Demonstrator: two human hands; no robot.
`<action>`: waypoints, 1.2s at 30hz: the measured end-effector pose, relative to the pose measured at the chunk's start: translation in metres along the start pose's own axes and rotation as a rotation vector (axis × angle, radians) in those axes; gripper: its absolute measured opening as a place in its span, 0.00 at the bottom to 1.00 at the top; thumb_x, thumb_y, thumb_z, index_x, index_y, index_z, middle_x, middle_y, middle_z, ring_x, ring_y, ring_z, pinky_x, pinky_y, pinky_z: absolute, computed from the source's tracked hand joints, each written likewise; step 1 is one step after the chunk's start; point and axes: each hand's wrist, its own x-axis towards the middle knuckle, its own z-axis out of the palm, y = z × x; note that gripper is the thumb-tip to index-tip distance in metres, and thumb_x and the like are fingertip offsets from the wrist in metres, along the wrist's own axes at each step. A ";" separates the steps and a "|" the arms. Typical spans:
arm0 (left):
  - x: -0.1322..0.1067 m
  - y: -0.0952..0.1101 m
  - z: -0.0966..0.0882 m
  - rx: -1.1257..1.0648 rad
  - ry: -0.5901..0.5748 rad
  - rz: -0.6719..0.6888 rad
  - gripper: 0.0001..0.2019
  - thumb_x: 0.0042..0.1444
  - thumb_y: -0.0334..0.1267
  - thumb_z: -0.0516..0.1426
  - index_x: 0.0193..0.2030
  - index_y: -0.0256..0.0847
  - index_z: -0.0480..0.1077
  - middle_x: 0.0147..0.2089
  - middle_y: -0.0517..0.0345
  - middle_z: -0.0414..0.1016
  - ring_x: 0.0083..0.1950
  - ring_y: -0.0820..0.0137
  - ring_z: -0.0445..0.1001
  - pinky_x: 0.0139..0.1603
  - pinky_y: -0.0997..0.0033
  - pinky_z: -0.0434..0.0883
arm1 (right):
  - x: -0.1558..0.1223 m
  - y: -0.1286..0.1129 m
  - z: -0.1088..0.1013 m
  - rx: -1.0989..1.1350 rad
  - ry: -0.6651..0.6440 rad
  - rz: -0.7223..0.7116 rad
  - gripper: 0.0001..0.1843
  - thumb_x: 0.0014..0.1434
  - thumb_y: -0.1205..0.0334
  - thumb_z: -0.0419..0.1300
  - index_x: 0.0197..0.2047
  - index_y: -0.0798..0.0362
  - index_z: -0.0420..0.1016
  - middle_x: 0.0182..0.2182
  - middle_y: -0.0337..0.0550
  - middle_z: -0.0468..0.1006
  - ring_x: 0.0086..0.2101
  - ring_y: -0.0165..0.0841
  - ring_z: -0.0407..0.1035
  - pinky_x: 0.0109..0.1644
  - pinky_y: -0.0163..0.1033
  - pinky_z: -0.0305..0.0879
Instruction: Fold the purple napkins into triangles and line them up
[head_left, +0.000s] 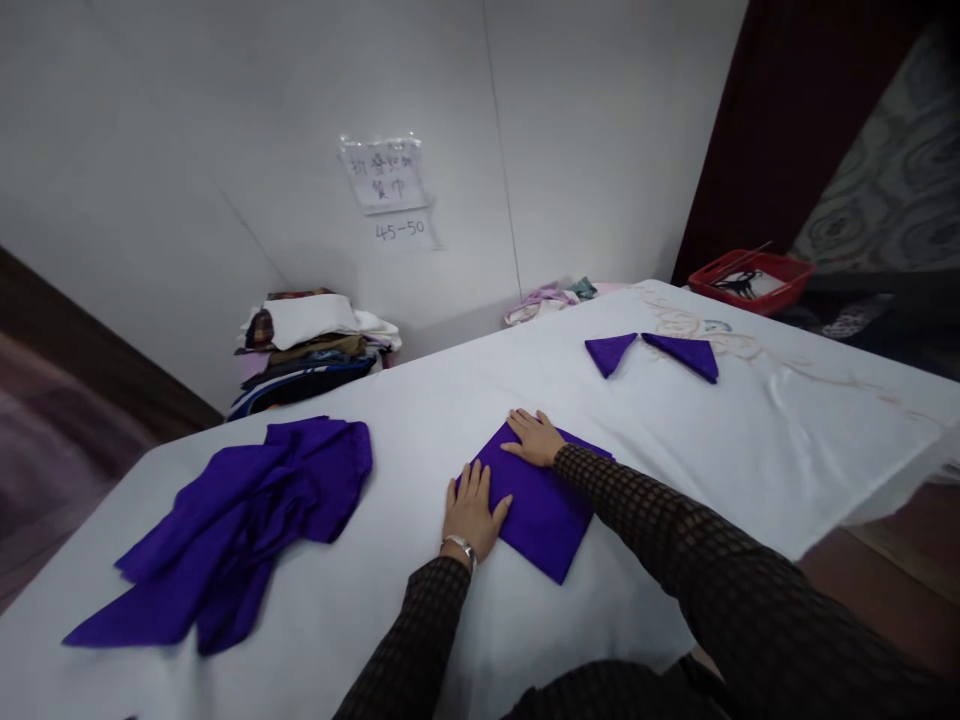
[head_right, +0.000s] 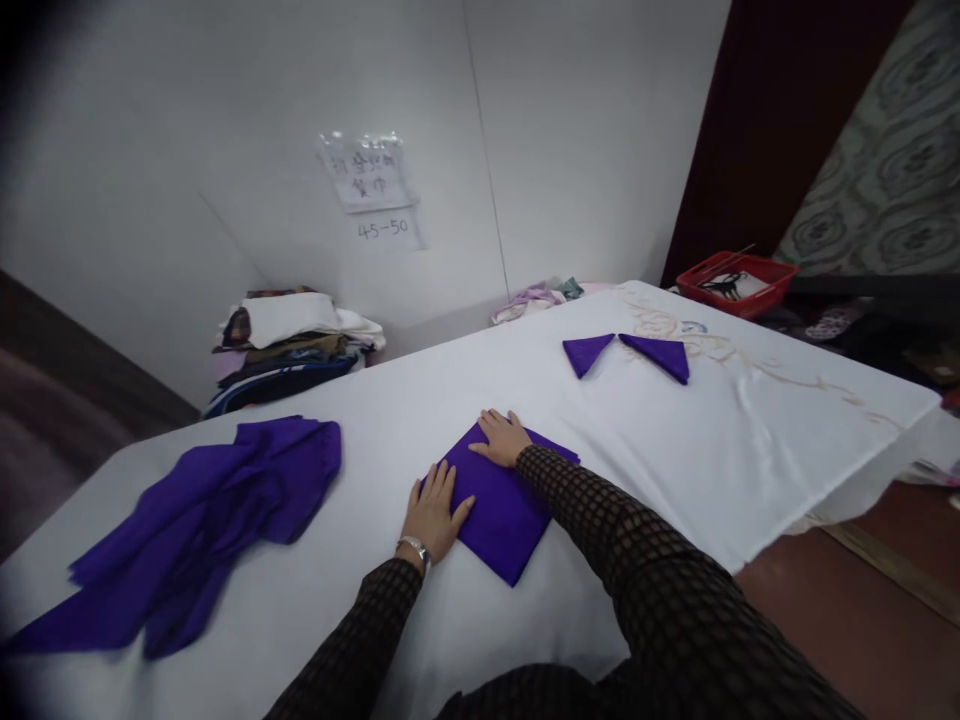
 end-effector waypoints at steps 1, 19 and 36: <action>0.000 0.000 0.000 0.006 0.002 0.000 0.34 0.61 0.55 0.40 0.66 0.33 0.51 0.70 0.47 0.47 0.70 0.58 0.44 0.67 0.50 0.46 | 0.000 0.007 0.000 0.008 0.007 0.023 0.39 0.62 0.38 0.39 0.66 0.57 0.51 0.66 0.51 0.48 0.65 0.41 0.40 0.65 0.55 0.34; 0.000 0.000 0.000 0.010 0.000 -0.001 0.33 0.61 0.55 0.40 0.66 0.34 0.52 0.70 0.47 0.47 0.70 0.58 0.44 0.67 0.50 0.46 | 0.003 0.012 -0.008 0.039 -0.022 0.073 0.37 0.62 0.39 0.40 0.66 0.54 0.51 0.66 0.50 0.49 0.65 0.42 0.40 0.64 0.58 0.33; -0.001 0.000 0.000 -0.015 0.003 0.006 0.32 0.61 0.53 0.43 0.66 0.35 0.53 0.68 0.45 0.51 0.70 0.57 0.45 0.67 0.49 0.47 | 0.002 -0.045 0.006 0.070 -0.080 -0.305 0.38 0.63 0.39 0.39 0.65 0.59 0.55 0.64 0.55 0.53 0.64 0.43 0.44 0.65 0.56 0.36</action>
